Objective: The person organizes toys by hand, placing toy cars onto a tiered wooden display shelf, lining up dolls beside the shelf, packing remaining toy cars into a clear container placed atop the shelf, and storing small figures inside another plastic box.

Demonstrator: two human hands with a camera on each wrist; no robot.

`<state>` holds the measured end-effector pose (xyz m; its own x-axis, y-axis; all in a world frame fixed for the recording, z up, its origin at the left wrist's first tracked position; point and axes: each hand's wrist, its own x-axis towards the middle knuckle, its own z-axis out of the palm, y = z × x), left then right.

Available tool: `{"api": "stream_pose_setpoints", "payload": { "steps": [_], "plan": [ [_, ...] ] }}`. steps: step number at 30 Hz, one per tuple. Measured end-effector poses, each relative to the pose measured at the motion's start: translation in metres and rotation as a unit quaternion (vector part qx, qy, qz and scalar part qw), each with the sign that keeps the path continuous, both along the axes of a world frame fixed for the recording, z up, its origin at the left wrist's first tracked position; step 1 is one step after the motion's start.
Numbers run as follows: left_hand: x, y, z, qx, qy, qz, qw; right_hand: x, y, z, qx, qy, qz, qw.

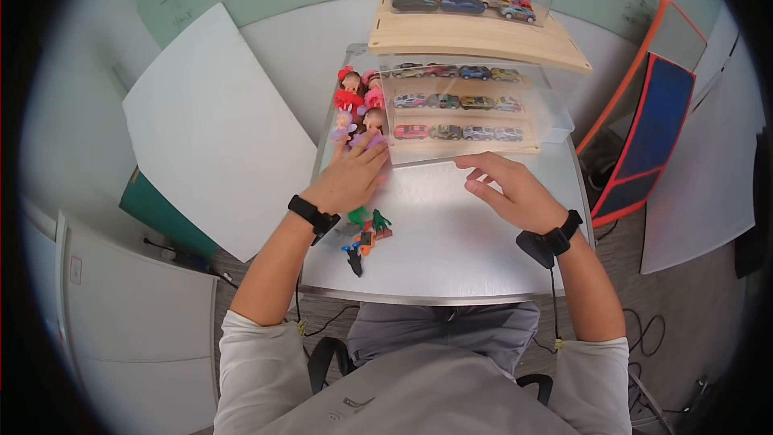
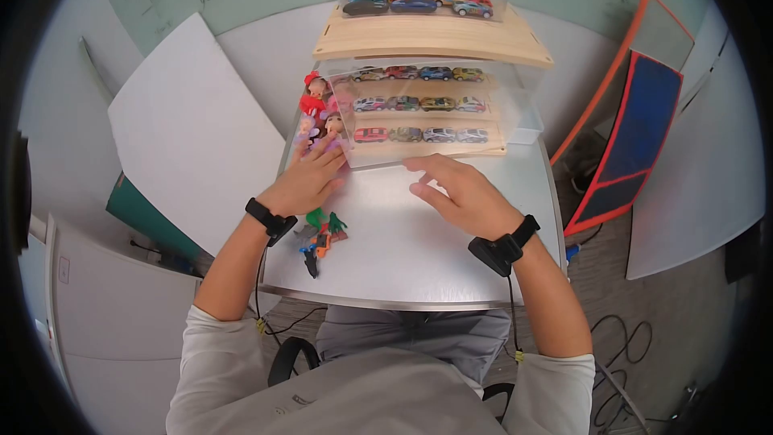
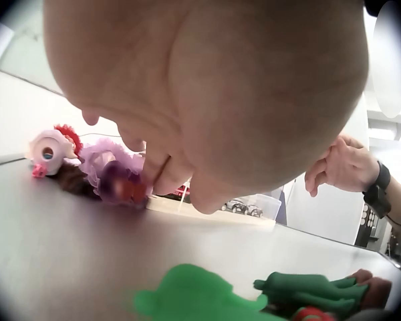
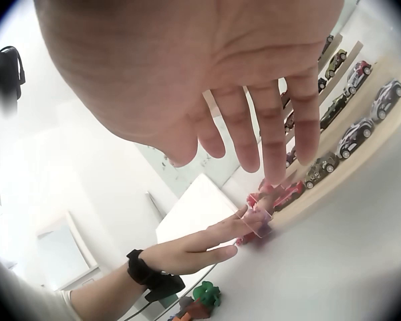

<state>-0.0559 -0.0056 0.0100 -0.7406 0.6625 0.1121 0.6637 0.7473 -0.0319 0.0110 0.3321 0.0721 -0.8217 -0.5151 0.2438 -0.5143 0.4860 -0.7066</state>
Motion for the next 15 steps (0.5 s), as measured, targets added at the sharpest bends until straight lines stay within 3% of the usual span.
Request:
{"api": "stream_pose_setpoints", "payload": {
  "steps": [5, 7, 10, 15],
  "plan": [
    [-0.003, -0.003, -0.003, 0.001, 0.018, -0.005, 1.0, -0.017, -0.015, -0.011, -0.005, 0.002, 0.004, 1.0],
    [-0.002, -0.003, -0.004, 0.017, 0.006, -0.002, 1.0, -0.033, -0.023, -0.021, 0.022, 0.143, 0.003, 0.989],
    [-0.002, 0.0, -0.005, 0.042, -0.033, -0.002, 0.999, -0.05, -0.028, -0.016, 0.011, 0.078, -0.018, 0.997],
    [0.002, -0.004, -0.007, 0.055, -0.016, -0.024, 0.998, -0.073, -0.025, -0.039, -0.037, 0.079, -0.025, 0.996]
  ]
}}
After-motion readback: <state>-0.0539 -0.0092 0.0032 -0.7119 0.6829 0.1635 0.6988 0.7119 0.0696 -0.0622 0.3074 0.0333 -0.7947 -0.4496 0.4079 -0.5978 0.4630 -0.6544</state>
